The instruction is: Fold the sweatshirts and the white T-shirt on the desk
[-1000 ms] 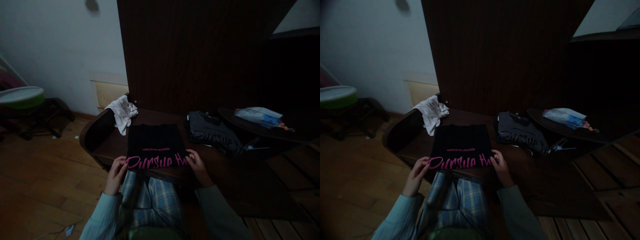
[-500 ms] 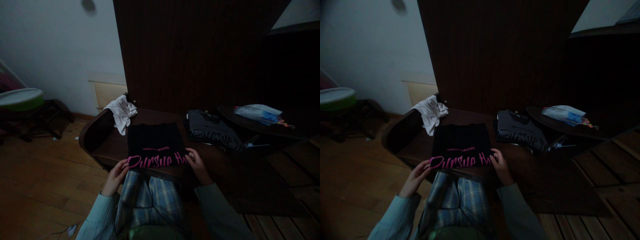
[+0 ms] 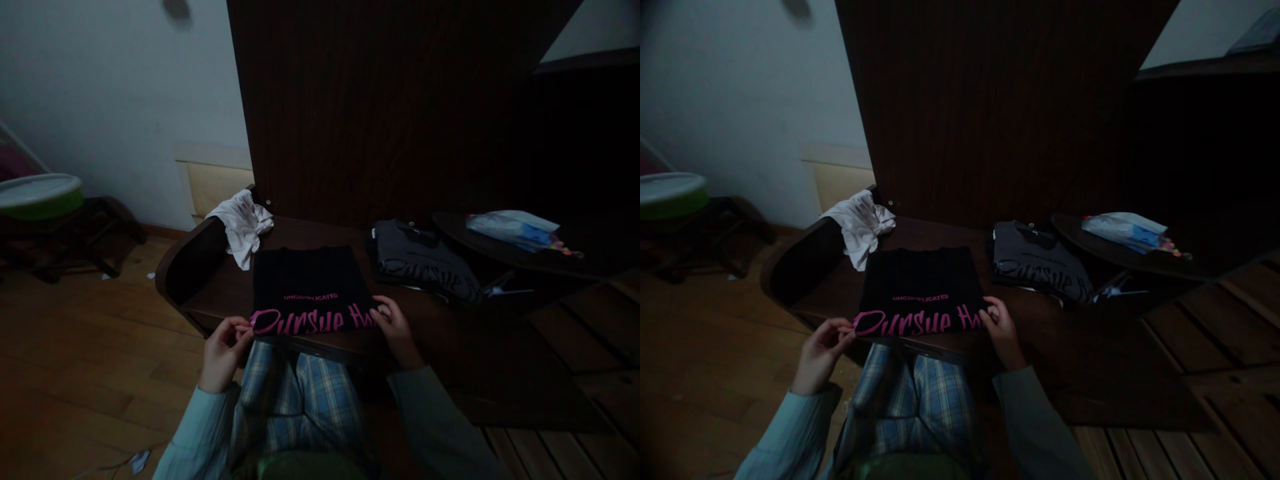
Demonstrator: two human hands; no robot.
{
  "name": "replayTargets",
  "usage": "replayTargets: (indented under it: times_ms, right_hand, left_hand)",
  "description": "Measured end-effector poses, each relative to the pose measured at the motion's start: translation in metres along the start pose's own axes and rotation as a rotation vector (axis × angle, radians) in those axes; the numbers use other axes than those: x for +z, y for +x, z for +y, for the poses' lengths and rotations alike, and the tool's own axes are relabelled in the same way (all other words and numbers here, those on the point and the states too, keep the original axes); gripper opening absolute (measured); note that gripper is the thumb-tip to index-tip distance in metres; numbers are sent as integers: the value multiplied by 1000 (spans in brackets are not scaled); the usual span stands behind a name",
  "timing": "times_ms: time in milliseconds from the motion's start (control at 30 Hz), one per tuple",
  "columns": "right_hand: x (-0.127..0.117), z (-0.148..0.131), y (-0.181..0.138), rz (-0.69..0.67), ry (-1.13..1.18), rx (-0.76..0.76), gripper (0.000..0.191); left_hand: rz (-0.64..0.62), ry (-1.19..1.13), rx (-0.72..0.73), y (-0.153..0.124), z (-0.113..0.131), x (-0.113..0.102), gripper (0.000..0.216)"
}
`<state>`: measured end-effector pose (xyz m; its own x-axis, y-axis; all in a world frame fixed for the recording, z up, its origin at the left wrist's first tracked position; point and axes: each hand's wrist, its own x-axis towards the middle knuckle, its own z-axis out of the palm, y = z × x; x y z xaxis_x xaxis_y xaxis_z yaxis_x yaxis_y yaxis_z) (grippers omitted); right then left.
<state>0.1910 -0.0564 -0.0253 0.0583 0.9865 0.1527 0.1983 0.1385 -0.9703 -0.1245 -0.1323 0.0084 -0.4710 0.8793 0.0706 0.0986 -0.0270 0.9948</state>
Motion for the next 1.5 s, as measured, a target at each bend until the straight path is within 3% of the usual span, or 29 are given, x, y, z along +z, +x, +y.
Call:
replayTargets:
  times_ms: [167, 333, 400, 500, 600, 800, 1100, 1300, 1400, 1500]
  right_hand:
    - [0, -2, 0, 36, 49, 6, 33]
    - [0, -3, -1, 67, 70, 27, 33]
    - [0, -3, 0, 57, 66, 37, 33]
    - [1, -4, 0, 26, 52, 36, 34]
    - [1, -5, 0, 21, 37, 29, 32]
    - [1, -6, 0, 6, 24, 28, 32]
    - [1, -1, -1, 34, 16, -4, 25]
    - [0, 6, 2, 157, 56, -29, 30]
    - [1, 9, 3, 144, 33, -11, 39]
    - [1, 10, 3, 66, 6, 8, 43]
  left_hand:
    - [206, 13, 87, -3, 0, 6, 29]
    - [314, -43, 33, -10, -18, 8, 34]
    - [288, -48, -17, -14, -27, 6, 34]
    - [146, -36, -78, -18, -34, 0, 32]
    - [15, -5, -58, -16, -29, -7, 27]
    - [-70, 95, -71, -5, -16, -1, 33]
    - [-16, 228, -20, -4, -33, 6, 42]
    - [139, 304, 220, -1, -29, 8, 38]
    - [98, 236, 262, -3, -29, 13, 32]
    - [41, 105, 172, -5, -31, 18, 29]
